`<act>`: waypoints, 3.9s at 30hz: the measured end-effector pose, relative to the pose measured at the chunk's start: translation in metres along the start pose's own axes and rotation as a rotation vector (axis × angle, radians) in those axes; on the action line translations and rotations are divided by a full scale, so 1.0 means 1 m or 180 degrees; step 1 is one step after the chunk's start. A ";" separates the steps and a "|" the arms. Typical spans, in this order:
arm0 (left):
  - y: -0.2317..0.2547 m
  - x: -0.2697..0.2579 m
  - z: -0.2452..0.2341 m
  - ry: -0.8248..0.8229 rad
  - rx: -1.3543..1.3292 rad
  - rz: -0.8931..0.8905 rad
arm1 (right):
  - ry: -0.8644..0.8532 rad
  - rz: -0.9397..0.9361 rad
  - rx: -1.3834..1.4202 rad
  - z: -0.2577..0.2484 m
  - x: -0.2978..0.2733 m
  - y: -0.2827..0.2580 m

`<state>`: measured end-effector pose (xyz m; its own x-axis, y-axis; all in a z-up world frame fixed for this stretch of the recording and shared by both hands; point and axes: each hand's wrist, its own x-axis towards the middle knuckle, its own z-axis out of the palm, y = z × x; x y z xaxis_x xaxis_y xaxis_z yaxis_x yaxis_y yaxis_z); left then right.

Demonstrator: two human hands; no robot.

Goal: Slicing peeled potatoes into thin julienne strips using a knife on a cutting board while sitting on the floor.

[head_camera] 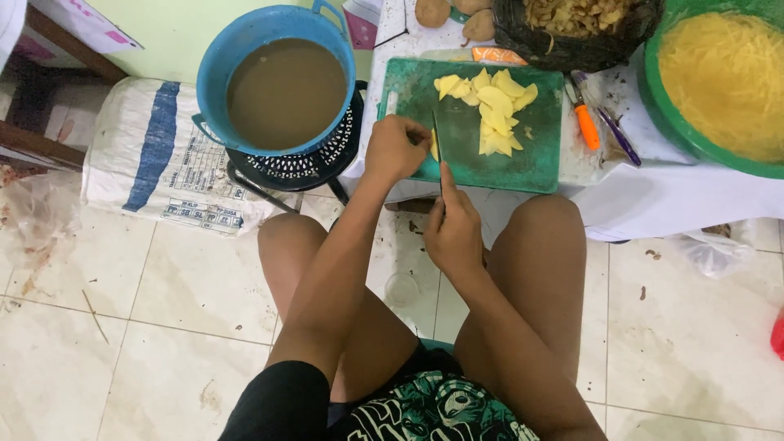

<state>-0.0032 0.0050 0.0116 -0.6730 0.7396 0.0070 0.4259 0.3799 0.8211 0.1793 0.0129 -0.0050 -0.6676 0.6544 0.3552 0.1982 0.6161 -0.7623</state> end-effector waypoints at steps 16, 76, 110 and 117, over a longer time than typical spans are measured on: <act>-0.003 0.003 0.005 0.0066 0.0060 -0.0014 | 0.0127 -0.0154 -0.0144 0.021 -0.001 0.010; 0.045 -0.023 0.003 0.0609 0.0389 0.2200 | 0.0638 -0.0220 -0.1911 -0.054 -0.008 0.028; -0.006 0.010 0.006 -0.0374 0.2122 0.1318 | 0.0123 0.0886 0.0635 -0.059 -0.004 0.015; -0.020 -0.005 0.014 0.0725 0.2034 0.0774 | -0.0219 0.1273 0.1001 -0.050 -0.005 0.004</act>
<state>0.0001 0.0016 -0.0131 -0.5939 0.7367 0.3233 0.8034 0.5216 0.2873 0.2194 0.0344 0.0171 -0.6314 0.7750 -0.0260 0.2294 0.1547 -0.9610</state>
